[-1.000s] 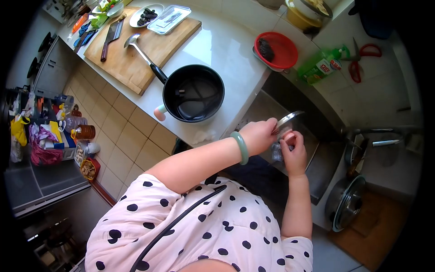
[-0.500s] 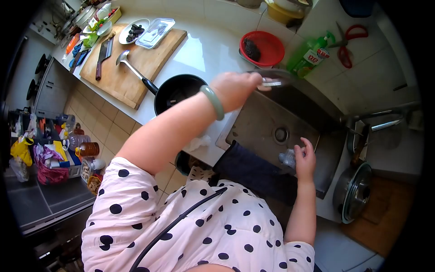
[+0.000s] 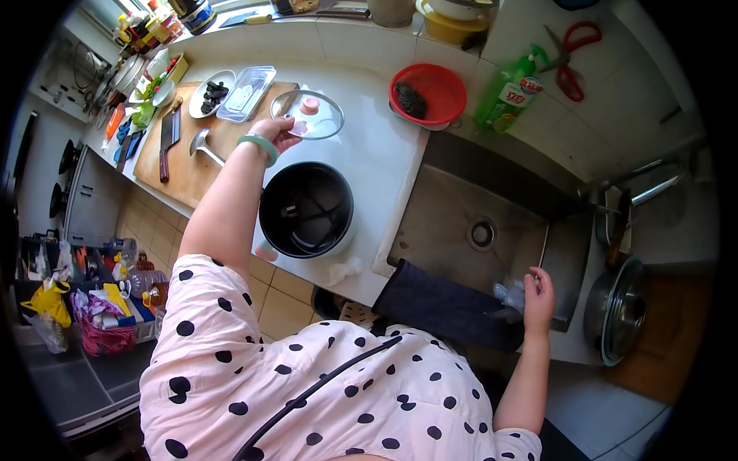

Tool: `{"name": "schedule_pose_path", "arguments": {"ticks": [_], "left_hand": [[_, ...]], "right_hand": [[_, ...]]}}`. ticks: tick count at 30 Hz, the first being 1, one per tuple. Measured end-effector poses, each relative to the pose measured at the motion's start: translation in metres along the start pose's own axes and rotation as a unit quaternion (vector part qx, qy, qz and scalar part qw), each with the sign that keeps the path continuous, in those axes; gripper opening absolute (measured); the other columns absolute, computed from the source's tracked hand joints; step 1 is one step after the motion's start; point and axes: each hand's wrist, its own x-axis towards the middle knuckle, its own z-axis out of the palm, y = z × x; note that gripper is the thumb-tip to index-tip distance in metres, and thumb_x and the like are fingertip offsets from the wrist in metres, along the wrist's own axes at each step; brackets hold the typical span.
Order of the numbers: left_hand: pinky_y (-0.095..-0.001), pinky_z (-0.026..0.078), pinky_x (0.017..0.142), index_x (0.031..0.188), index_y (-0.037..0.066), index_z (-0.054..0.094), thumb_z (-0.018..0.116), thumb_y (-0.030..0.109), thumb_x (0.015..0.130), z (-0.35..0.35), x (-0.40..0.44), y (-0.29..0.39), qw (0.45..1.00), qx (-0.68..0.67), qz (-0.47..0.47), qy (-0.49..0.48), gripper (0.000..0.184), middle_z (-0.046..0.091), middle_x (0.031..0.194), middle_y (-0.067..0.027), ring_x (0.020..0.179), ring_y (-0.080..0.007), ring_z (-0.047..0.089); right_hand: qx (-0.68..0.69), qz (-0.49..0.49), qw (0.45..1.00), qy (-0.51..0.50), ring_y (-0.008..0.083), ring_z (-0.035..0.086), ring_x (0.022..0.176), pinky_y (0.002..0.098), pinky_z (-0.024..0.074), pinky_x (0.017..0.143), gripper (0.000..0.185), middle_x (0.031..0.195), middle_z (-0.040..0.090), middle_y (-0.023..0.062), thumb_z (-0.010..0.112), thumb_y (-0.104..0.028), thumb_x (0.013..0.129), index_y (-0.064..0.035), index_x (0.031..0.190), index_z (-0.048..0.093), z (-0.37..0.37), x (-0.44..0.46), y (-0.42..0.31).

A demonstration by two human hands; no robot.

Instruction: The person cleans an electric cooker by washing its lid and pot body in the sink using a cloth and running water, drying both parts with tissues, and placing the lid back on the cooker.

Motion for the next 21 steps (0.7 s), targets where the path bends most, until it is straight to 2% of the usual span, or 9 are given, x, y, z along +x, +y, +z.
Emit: {"name": "schedule_pose_path", "arguments": {"ticks": [6, 12, 16, 17, 20, 21], "left_hand": [[-0.0269, 0.056, 0.062, 0.093, -0.004, 0.053, 0.054, 0.009, 0.085, -0.006, 0.018, -0.013, 0.997, 0.004, -0.066, -0.028, 0.015, 0.061, 0.082, -0.0125, 0.070, -0.0203, 0.063], [-0.0261, 0.055, 0.065, 0.095, -0.003, 0.052, 0.053, 0.010, 0.086, -0.015, 0.035, -0.023, 0.994, 0.031, -0.098, -0.034, 0.016, 0.059, 0.086, -0.0129, 0.080, -0.0210, 0.061], [-0.0266, 0.054, 0.067, 0.096, -0.006, 0.049, 0.055, 0.014, 0.085, -0.021, 0.042, -0.027, 0.992, 0.050, -0.114, 0.031, 0.024, 0.054, 0.088, -0.0147, 0.079, -0.0222, 0.059], [-0.0283, 0.054, 0.068, 0.099, -0.008, 0.047, 0.058, 0.017, 0.084, -0.030, 0.053, -0.028, 0.988, 0.059, -0.143, 0.012, 0.031, 0.051, 0.093, -0.0170, 0.080, -0.0236, 0.059], [-0.0295, 0.054, 0.069, 0.101, -0.010, 0.046, 0.060, 0.017, 0.083, -0.023, 0.042, -0.024, 0.988, 0.011, -0.143, 0.061, 0.036, 0.050, 0.095, -0.0185, 0.082, -0.0244, 0.058], [-0.0315, 0.053, 0.074, 0.106, -0.011, 0.045, 0.061, 0.016, 0.082, -0.019, 0.036, -0.023, 0.989, 0.033, -0.112, 0.086, 0.040, 0.048, 0.105, -0.0213, 0.088, -0.0270, 0.057]], "right_hand": [[0.003, 0.029, 0.999, 0.018, 0.0049, 0.047, 0.070, 0.0185, 0.0383, 0.065, 0.020, 0.077, 0.053, -0.0022, 0.055, -0.009, 0.084, -0.0022, 0.103, 0.055, -0.010, -0.014, -0.020], [0.001, 0.038, 0.999, 0.021, 0.0045, 0.047, 0.071, 0.0183, 0.0384, 0.066, 0.020, 0.079, 0.053, -0.0018, 0.054, -0.009, 0.085, -0.0018, 0.103, 0.055, -0.020, -0.025, -0.011], [-0.004, 0.028, 0.999, 0.017, 0.0044, 0.047, 0.073, 0.0182, 0.0385, 0.067, 0.020, 0.082, 0.054, -0.0014, 0.054, -0.010, 0.085, -0.0015, 0.104, 0.055, -0.019, -0.027, -0.015], [-0.005, 0.032, 0.999, 0.014, 0.0046, 0.048, 0.074, 0.0181, 0.0385, 0.068, 0.020, 0.083, 0.054, -0.0012, 0.054, -0.010, 0.086, -0.0015, 0.104, 0.055, -0.019, -0.028, -0.016], [0.005, 0.033, 0.999, 0.009, 0.0053, 0.048, 0.078, 0.0181, 0.0387, 0.070, 0.019, 0.087, 0.055, -0.0004, 0.054, -0.010, 0.086, -0.0013, 0.104, 0.055, -0.018, -0.026, -0.021], [0.015, 0.027, 0.999, 0.010, 0.0056, 0.049, 0.079, 0.0181, 0.0387, 0.071, 0.019, 0.088, 0.055, -0.0002, 0.054, -0.010, 0.086, -0.0013, 0.103, 0.055, -0.017, -0.026, -0.023]]}}
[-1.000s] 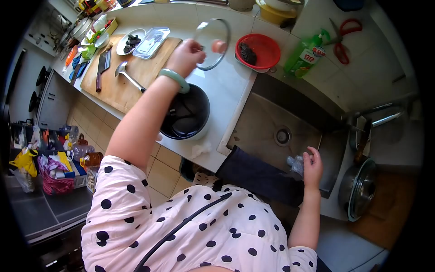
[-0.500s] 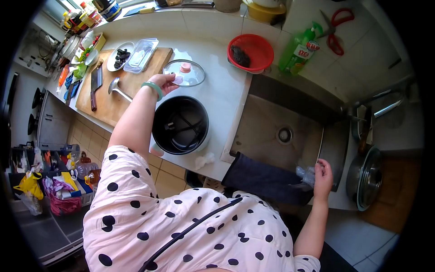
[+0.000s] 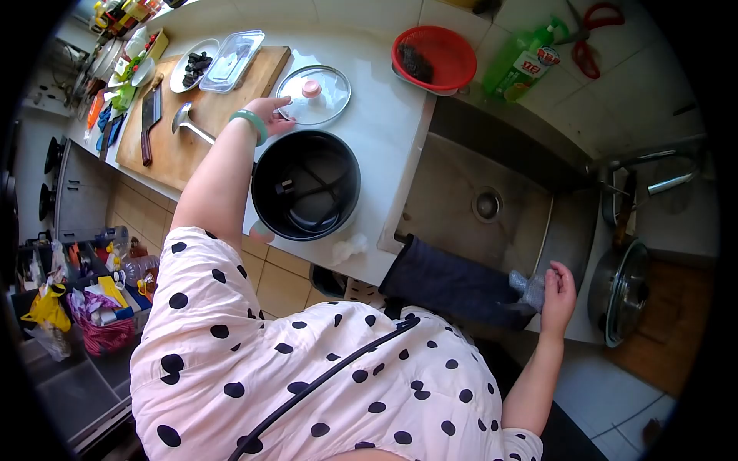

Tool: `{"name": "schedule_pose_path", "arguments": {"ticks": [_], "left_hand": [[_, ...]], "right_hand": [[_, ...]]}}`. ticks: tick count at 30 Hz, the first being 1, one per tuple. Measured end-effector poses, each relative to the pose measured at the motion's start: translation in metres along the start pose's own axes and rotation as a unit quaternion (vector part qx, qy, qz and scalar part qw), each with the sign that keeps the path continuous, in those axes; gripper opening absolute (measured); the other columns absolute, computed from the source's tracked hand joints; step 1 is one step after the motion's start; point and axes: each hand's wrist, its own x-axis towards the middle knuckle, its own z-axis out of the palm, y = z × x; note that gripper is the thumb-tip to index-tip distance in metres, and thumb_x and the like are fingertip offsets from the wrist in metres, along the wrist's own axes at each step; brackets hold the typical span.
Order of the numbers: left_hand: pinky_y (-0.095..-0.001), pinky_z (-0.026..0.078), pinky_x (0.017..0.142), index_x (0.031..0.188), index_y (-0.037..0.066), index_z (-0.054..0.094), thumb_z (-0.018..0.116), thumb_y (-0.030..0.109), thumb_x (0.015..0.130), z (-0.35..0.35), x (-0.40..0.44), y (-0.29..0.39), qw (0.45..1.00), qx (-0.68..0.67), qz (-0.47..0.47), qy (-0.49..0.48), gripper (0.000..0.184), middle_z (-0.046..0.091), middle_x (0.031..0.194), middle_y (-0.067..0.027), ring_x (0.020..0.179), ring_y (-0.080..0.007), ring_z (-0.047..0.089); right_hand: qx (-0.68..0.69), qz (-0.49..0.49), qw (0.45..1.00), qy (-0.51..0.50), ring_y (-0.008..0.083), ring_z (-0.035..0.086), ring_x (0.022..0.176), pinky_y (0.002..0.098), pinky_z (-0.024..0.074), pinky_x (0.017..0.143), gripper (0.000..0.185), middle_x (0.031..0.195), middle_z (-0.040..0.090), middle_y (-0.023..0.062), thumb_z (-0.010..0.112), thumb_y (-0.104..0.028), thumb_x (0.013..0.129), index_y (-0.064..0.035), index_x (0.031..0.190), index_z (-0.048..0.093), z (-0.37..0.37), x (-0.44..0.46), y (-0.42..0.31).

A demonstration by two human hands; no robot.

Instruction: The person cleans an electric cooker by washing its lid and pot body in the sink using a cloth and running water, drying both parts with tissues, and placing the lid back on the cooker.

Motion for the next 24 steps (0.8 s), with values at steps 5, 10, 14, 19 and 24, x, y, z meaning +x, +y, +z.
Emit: {"name": "schedule_pose_path", "arguments": {"ticks": [5, 10, 14, 19, 24], "left_hand": [[-0.0383, 0.046, 0.088, 0.119, -0.005, 0.041, 0.059, 0.015, 0.083, -0.008, 0.003, 0.000, 0.999, 0.021, -0.009, -0.044, 0.045, 0.040, 0.123, -0.0218, 0.107, -0.0312, 0.049], [-0.0390, 0.043, 0.089, 0.117, 0.005, 0.049, 0.060, 0.017, 0.081, -0.018, -0.029, -0.001, 0.978, 0.165, 0.126, 0.009, 0.039, 0.044, 0.122, -0.0185, 0.113, -0.0277, 0.044], [-0.0331, 0.046, 0.082, 0.109, 0.010, 0.055, 0.063, 0.018, 0.074, -0.035, -0.036, 0.003, 0.749, 0.414, 0.468, 0.220, 0.036, 0.050, 0.110, -0.0144, 0.096, -0.0226, 0.054], [-0.0307, 0.045, 0.081, 0.101, 0.006, 0.058, 0.064, 0.020, 0.075, -0.037, -0.125, -0.004, 0.754, 0.391, 0.512, 0.125, 0.030, 0.053, 0.103, -0.0125, 0.091, -0.0210, 0.056], [-0.0310, 0.046, 0.077, 0.090, 0.005, 0.058, 0.062, 0.015, 0.075, -0.037, -0.170, -0.051, 0.722, 0.440, 0.532, 0.044, 0.019, 0.054, 0.097, -0.0106, 0.087, -0.0232, 0.056]], "right_hand": [[0.012, -0.041, 0.999, -0.008, 0.0068, 0.050, 0.083, 0.0191, 0.0391, 0.075, 0.017, 0.092, 0.056, 0.0010, 0.053, -0.011, 0.087, -0.0008, 0.101, 0.057, 0.000, 0.004, -0.006], [0.000, -0.068, 0.997, -0.029, 0.0075, 0.050, 0.084, 0.0200, 0.0394, 0.076, 0.018, 0.094, 0.056, 0.0019, 0.053, -0.011, 0.087, -0.0003, 0.101, 0.057, 0.004, 0.006, -0.009], [-0.016, -0.078, 0.997, -0.022, 0.0080, 0.049, 0.082, 0.0204, 0.0390, 0.076, 0.020, 0.091, 0.055, 0.0018, 0.053, -0.011, 0.087, -0.0007, 0.104, 0.055, 0.006, 0.005, -0.009], [-0.027, -0.053, 0.998, 0.003, 0.0089, 0.046, 0.083, 0.0213, 0.0370, 0.080, 0.033, 0.092, 0.052, 0.0027, 0.053, -0.012, 0.087, -0.0034, 0.117, 0.046, -0.006, 0.012, -0.002], [0.058, -0.038, 0.997, -0.014, 0.0149, 0.046, 0.098, 0.0250, 0.0363, 0.085, 0.051, 0.116, 0.043, 0.0103, 0.056, -0.004, 0.078, -0.0058, 0.126, 0.037, -0.018, 0.014, 0.003]]}}
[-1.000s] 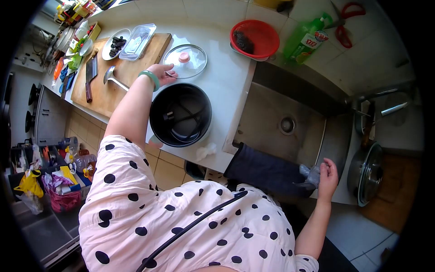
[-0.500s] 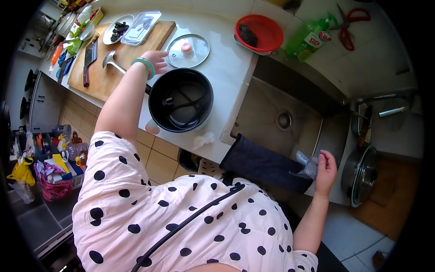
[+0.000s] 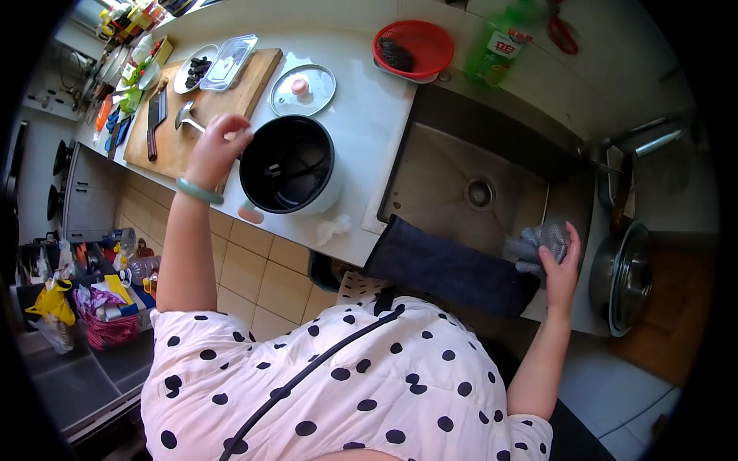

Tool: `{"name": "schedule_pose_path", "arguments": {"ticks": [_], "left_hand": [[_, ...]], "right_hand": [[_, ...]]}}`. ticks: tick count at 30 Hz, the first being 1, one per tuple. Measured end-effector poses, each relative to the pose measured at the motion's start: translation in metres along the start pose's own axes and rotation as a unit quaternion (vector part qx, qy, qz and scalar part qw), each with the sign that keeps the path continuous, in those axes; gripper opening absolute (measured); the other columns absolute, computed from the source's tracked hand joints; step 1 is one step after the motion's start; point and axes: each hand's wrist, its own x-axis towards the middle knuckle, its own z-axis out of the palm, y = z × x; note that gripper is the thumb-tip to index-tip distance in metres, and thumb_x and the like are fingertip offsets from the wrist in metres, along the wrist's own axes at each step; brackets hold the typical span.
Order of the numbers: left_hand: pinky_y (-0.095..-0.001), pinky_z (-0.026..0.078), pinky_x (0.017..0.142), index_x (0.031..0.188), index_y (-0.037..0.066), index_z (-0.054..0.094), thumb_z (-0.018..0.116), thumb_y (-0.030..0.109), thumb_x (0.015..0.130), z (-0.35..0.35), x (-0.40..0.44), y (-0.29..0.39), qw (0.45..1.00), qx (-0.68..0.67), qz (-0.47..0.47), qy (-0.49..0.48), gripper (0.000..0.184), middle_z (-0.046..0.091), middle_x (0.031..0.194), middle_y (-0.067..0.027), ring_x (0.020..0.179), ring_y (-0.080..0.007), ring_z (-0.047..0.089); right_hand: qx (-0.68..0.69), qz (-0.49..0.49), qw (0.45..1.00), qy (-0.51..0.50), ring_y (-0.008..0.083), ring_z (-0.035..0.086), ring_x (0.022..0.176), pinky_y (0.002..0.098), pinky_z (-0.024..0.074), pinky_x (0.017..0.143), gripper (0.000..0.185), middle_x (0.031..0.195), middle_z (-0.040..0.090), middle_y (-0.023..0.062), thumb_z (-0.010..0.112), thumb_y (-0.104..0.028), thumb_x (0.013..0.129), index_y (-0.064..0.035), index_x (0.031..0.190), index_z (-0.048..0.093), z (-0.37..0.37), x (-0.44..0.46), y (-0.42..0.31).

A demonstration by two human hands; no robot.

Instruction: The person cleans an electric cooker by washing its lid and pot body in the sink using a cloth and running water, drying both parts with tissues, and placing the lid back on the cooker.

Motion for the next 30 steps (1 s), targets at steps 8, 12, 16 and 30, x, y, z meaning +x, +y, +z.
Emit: {"name": "schedule_pose_path", "arguments": {"ticks": [8, 12, 16, 30], "left_hand": [[-0.0294, 0.047, 0.063, 0.081, 0.004, 0.058, 0.063, 0.005, 0.072, 0.001, -0.056, 0.015, 0.990, 0.130, 0.045, 0.025, 0.010, 0.055, 0.084, -0.0084, 0.073, -0.0221, 0.058], [-0.0363, 0.047, 0.067, 0.085, 0.008, 0.059, 0.062, 0.006, 0.071, 0.020, -0.036, 0.039, 0.973, 0.173, 0.088, -0.122, 0.014, 0.055, 0.081, -0.0086, 0.077, -0.0286, 0.056], [-0.0369, 0.045, 0.083, 0.099, 0.007, 0.057, 0.055, 0.003, 0.072, 0.068, -0.001, 0.042, 0.905, 0.305, 0.011, -0.296, 0.027, 0.051, 0.104, -0.0169, 0.096, -0.0311, 0.055], [-0.0349, 0.049, 0.069, 0.080, 0.008, 0.059, 0.060, 0.015, 0.071, 0.042, 0.018, 0.048, 0.852, 0.373, 0.166, -0.327, 0.012, 0.062, 0.084, -0.0091, 0.080, -0.0256, 0.061]], "right_hand": [[0.057, 0.084, 0.995, 0.002, 0.0171, 0.046, 0.103, 0.0268, 0.0367, 0.088, 0.052, 0.121, 0.043, 0.0103, 0.052, 0.001, 0.076, -0.0042, 0.125, 0.037, -0.015, 0.004, 0.013], [0.086, 0.085, 0.992, -0.016, 0.0175, 0.046, 0.104, 0.0268, 0.0365, 0.088, 0.051, 0.121, 0.044, 0.0107, 0.052, 0.001, 0.077, -0.0034, 0.125, 0.037, -0.012, 0.009, 0.013], [0.085, 0.066, 0.994, -0.035, 0.0187, 0.045, 0.108, 0.0288, 0.0345, 0.092, 0.052, 0.120, 0.044, 0.0103, 0.050, 0.003, 0.076, -0.0046, 0.126, 0.037, -0.004, 0.011, 0.007], [0.125, 0.057, 0.990, 0.012, 0.0183, 0.043, 0.109, 0.0286, 0.0333, 0.093, 0.048, 0.122, 0.043, 0.0102, 0.046, 0.005, 0.078, -0.0035, 0.124, 0.038, -0.023, 0.003, 0.019]]}}
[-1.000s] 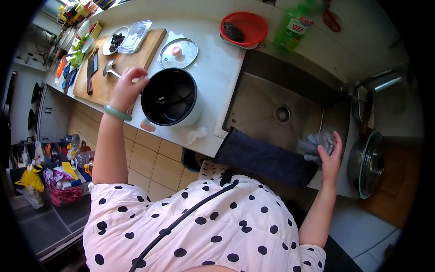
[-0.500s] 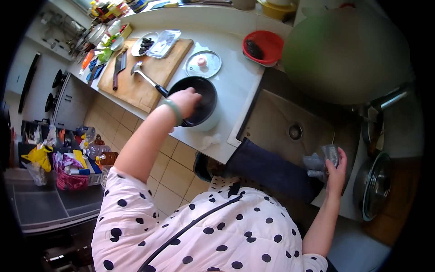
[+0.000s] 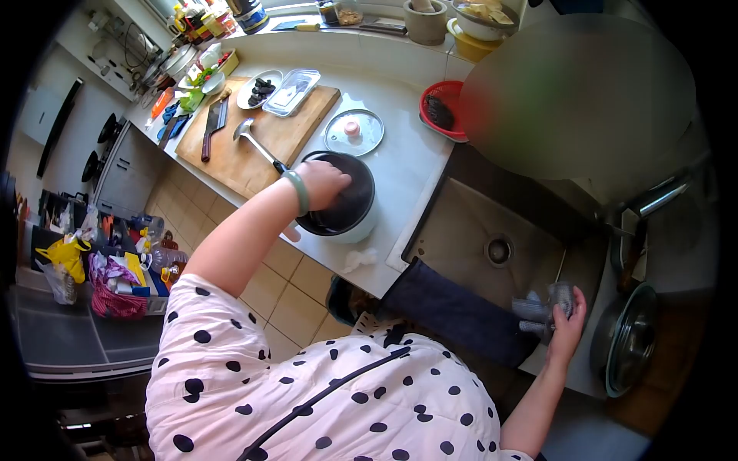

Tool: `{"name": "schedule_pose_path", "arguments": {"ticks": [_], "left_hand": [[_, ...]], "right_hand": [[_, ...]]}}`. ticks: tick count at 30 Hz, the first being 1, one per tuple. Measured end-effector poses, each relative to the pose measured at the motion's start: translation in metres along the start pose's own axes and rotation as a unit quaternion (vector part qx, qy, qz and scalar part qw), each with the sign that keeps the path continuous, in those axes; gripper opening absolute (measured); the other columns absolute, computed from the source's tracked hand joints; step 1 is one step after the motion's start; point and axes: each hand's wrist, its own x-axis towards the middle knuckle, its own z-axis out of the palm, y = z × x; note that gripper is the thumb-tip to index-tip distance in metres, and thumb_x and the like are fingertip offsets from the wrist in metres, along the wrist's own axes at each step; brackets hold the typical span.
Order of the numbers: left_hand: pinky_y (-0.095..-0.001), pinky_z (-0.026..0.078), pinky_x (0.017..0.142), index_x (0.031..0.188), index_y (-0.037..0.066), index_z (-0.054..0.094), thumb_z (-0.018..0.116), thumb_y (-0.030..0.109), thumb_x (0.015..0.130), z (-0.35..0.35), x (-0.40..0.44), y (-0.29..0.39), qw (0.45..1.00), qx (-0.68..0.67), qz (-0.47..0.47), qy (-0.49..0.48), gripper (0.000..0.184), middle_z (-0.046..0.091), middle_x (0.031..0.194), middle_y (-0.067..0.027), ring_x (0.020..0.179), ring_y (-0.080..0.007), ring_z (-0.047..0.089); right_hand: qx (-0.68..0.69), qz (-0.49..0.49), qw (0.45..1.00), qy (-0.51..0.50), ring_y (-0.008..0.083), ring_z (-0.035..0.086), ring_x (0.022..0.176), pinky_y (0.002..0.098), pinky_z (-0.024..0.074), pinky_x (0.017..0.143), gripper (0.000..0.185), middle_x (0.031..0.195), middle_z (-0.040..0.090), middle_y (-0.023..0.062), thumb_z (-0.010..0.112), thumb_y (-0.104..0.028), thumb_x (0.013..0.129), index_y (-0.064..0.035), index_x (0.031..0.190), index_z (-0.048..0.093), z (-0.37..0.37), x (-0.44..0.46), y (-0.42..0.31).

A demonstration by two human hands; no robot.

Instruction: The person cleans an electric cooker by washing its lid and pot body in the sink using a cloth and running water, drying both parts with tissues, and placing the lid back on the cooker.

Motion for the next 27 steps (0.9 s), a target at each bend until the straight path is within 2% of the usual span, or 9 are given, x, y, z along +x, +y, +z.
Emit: {"name": "schedule_pose_path", "arguments": {"ticks": [3, 6, 9, 11, 12, 19, 21, 24, 27], "left_hand": [[-0.0352, 0.049, 0.067, 0.076, 0.007, 0.056, 0.061, 0.016, 0.069, -0.024, -0.031, -0.010, 0.988, 0.007, 0.001, 0.154, 0.012, 0.061, 0.076, -0.0085, 0.075, -0.0249, 0.059], [-0.0352, 0.047, 0.063, 0.076, 0.005, 0.055, 0.061, 0.016, 0.068, -0.045, -0.062, -0.042, 0.938, -0.030, -0.125, 0.322, 0.016, 0.059, 0.073, -0.0097, 0.071, -0.0267, 0.058], [-0.0318, 0.046, 0.062, 0.081, 0.002, 0.055, 0.060, 0.018, 0.072, -0.046, -0.088, -0.092, 0.853, -0.144, -0.320, 0.386, 0.019, 0.060, 0.075, -0.0118, 0.067, -0.0247, 0.057], [-0.0285, 0.044, 0.063, 0.081, 0.001, 0.055, 0.059, 0.020, 0.075, -0.014, -0.097, -0.145, 0.793, -0.256, -0.350, 0.428, 0.020, 0.059, 0.072, -0.0089, 0.065, -0.0179, 0.055], [-0.0335, 0.045, 0.063, 0.083, 0.000, 0.058, 0.057, 0.023, 0.073, -0.005, -0.101, -0.157, 0.753, -0.359, -0.326, 0.446, 0.025, 0.061, 0.071, -0.0112, 0.067, -0.0231, 0.058], [-0.0310, 0.044, 0.068, 0.075, 0.000, 0.063, 0.065, 0.025, 0.065, 0.130, -0.056, -0.231, 0.612, -0.520, -0.521, 0.290, 0.027, 0.063, 0.071, -0.0118, 0.068, -0.0209, 0.058], [-0.0308, 0.044, 0.058, 0.071, 0.001, 0.061, 0.065, 0.020, 0.068, 0.155, -0.040, -0.231, 0.590, -0.536, -0.541, 0.270, 0.019, 0.061, 0.067, -0.0098, 0.060, -0.0187, 0.057], [-0.0256, 0.039, 0.043, 0.072, 0.003, 0.054, 0.064, 0.008, 0.074, 0.159, -0.025, -0.218, 0.480, -0.637, -0.508, 0.324, 0.011, 0.051, 0.055, -0.0041, 0.044, -0.0128, 0.049], [-0.0179, 0.044, 0.042, 0.090, -0.002, 0.053, 0.064, 0.013, 0.079, 0.136, -0.023, -0.206, 0.418, -0.686, -0.528, 0.276, 0.022, 0.055, 0.084, -0.0114, 0.057, -0.0144, 0.055]], "right_hand": [[0.003, 0.003, 1.000, 0.003, 0.0184, 0.043, 0.109, 0.0284, 0.0338, 0.093, 0.047, 0.122, 0.043, 0.0106, 0.046, 0.005, 0.078, -0.0034, 0.124, 0.039, 0.005, 0.003, 0.002], [0.007, 0.011, 1.000, 0.003, 0.0186, 0.043, 0.109, 0.0281, 0.0344, 0.092, 0.047, 0.122, 0.043, 0.0109, 0.047, 0.005, 0.078, -0.0035, 0.124, 0.039, 0.010, 0.004, 0.001], [0.003, 0.013, 1.000, 0.008, 0.0185, 0.043, 0.108, 0.0280, 0.0346, 0.092, 0.047, 0.122, 0.043, 0.0109, 0.047, 0.004, 0.078, -0.0032, 0.124, 0.039, 0.016, 0.006, -0.001], [0.002, 0.005, 1.000, 0.005, 0.0186, 0.043, 0.109, 0.0280, 0.0342, 0.092, 0.047, 0.122, 0.043, 0.0107, 0.047, 0.005, 0.078, -0.0031, 0.124, 0.039, 0.016, 0.009, 0.003], [0.001, 0.001, 1.000, 0.003, 0.0187, 0.043, 0.109, 0.0280, 0.0340, 0.092, 0.047, 0.122, 0.043, 0.0107, 0.046, 0.005, 0.078, -0.0030, 0.124, 0.039, 0.018, 0.011, 0.004], [0.009, 0.014, 1.000, 0.001, 0.0187, 0.043, 0.111, 0.0286, 0.0317, 0.095, 0.048, 0.122, 0.042, 0.0101, 0.045, 0.006, 0.078, -0.0029, 0.124, 0.038, 0.043, 0.012, -0.010], [-0.014, 0.005, 1.000, 0.007, 0.0184, 0.043, 0.110, 0.0285, 0.0320, 0.095, 0.048, 0.122, 0.043, 0.0098, 0.046, 0.006, 0.078, -0.0028, 0.125, 0.038, 0.049, 0.011, -0.017], [-0.029, 0.011, 1.000, -0.002, 0.0181, 0.044, 0.109, 0.0286, 0.0326, 0.094, 0.049, 0.122, 0.043, 0.0095, 0.046, 0.006, 0.078, -0.0027, 0.125, 0.037, 0.053, 0.011, -0.021], [-0.019, 0.033, 0.999, -0.005, 0.0178, 0.044, 0.108, 0.0286, 0.0331, 0.094, 0.049, 0.122, 0.043, 0.0094, 0.047, 0.006, 0.078, -0.0027, 0.125, 0.037, 0.059, 0.009, -0.022]]}}
